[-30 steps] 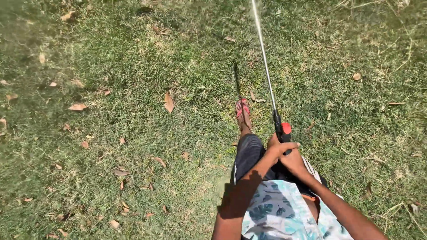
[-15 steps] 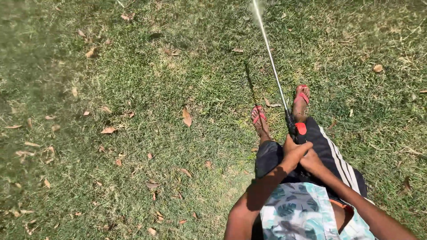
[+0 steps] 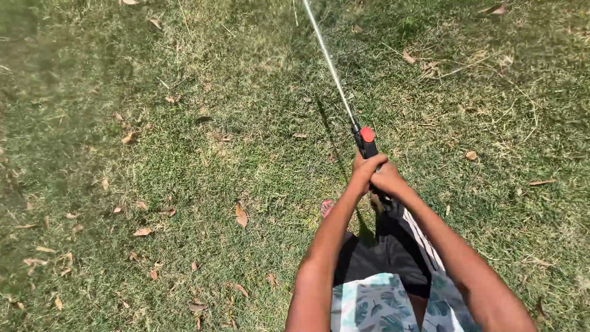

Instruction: The person is using a pressurized sprayer wand to spray liquid onto grass and around tree trunks.

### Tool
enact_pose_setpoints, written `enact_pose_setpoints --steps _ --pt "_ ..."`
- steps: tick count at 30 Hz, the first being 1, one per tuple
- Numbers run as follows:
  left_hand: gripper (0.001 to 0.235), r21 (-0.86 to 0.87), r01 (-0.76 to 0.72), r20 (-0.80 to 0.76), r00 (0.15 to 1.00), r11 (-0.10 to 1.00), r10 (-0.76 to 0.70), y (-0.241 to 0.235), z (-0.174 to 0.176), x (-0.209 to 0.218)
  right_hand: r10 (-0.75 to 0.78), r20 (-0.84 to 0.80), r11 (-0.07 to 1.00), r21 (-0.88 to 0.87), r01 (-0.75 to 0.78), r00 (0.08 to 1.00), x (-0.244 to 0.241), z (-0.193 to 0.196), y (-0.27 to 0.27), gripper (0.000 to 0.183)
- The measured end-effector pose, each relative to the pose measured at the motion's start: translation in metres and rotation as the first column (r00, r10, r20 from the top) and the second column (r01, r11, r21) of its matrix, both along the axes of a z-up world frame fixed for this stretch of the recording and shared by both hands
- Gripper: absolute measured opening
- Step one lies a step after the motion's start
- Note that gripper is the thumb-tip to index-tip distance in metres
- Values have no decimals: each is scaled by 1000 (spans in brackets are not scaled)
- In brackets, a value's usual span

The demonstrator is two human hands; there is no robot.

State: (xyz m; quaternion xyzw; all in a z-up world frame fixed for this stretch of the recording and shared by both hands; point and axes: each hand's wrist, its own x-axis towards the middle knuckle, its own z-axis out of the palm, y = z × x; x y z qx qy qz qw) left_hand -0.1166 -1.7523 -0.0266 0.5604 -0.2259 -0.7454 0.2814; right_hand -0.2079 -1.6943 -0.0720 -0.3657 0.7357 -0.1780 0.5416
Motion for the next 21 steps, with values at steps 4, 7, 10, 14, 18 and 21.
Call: enact_pose_setpoints --steps 4,7,10,14,18,21 --pt "34 -84 4 40 999 996 0 -21 16 -16 4 -1 987 163 -4 1000 -17 64 -41 37" --pt "47 -45 -14 23 1000 999 15 -15 27 -18 -21 -176 999 25 26 984 -9 37 -13 46" --pt "57 -48 114 198 975 992 -102 33 20 -12 -157 -423 801 -583 -135 892 8 18 48 77" --pt "53 15 137 92 986 990 -138 43 -2 -17 -271 4 953 -139 269 962 3 61 35 75" --pt "53 17 57 106 993 998 -59 7 22 -19 -225 66 957 -171 233 972 -1 59 7 66" --pt "56 -35 56 135 989 998 -51 2 -8 -11 -99 -144 908 -419 30 985 2 26 5 68"
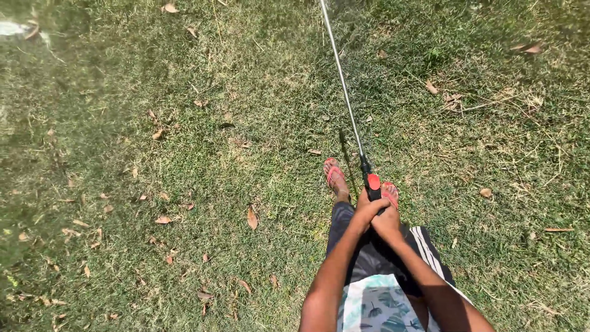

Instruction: The person is using a pressurized sprayer wand to spray liquid onto grass and around tree trunks.

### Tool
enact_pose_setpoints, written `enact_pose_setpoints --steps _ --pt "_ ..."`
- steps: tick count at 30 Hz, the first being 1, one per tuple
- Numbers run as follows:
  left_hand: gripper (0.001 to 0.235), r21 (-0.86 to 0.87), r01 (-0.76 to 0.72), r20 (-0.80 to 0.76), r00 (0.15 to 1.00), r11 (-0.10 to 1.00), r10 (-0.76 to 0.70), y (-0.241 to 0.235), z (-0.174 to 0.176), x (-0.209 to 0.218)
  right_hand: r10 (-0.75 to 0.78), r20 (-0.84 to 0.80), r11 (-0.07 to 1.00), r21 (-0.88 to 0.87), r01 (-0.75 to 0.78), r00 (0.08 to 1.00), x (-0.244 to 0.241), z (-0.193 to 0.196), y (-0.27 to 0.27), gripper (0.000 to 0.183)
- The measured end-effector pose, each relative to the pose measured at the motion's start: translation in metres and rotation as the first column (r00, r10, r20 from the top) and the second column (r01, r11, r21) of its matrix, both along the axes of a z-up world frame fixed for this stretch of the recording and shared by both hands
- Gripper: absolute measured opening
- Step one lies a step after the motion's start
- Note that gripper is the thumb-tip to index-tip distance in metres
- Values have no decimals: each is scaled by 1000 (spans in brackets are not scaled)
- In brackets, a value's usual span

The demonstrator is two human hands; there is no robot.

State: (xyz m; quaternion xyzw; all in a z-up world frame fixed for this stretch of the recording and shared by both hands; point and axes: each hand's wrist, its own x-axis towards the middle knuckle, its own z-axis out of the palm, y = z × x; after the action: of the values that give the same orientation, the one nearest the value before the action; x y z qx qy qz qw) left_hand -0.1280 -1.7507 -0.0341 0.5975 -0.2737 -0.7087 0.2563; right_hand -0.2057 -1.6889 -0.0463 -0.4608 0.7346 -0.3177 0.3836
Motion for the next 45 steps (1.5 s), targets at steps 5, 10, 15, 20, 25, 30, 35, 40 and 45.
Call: enact_pose_setpoints --steps 5,10,15,20,25,30,35,40,45 --pt "56 11 -53 -16 998 999 53 -15 15 -7 -93 87 827 562 28 992 -13 13 -21 52" --pt "68 -31 117 287 952 993 -103 -82 -14 11 -43 57 960 280 26 997 -3 -82 -61 55" --pt "84 263 262 532 764 928 -366 -155 5 66 -185 338 903 429 24 923 68 -47 -130 51" --pt "85 247 154 567 777 957 -272 -197 -2 122 -53 407 916 383 -118 912 111 -16 -199 51" --pt "87 166 -135 535 844 977 26 -242 49 163 233 201 808 505 -304 952 140 10 -266 55" --pt "72 63 40 434 899 997 -63 -288 46 175 65 260 803 559 -205 963 156 17 -298 58" --pt "85 81 233 539 808 969 -240 -345 51 135 -52 187 965 262 1 981 133 -4 -332 59" --pt "76 89 222 501 832 971 -236 -417 19 105 -159 207 891 451 49 965 105 -3 -412 56" --pt "43 -3 5 369 929 1000 -3 -464 -42 111 147 -451 960 -150 -238 880 98 -64 -492 71"
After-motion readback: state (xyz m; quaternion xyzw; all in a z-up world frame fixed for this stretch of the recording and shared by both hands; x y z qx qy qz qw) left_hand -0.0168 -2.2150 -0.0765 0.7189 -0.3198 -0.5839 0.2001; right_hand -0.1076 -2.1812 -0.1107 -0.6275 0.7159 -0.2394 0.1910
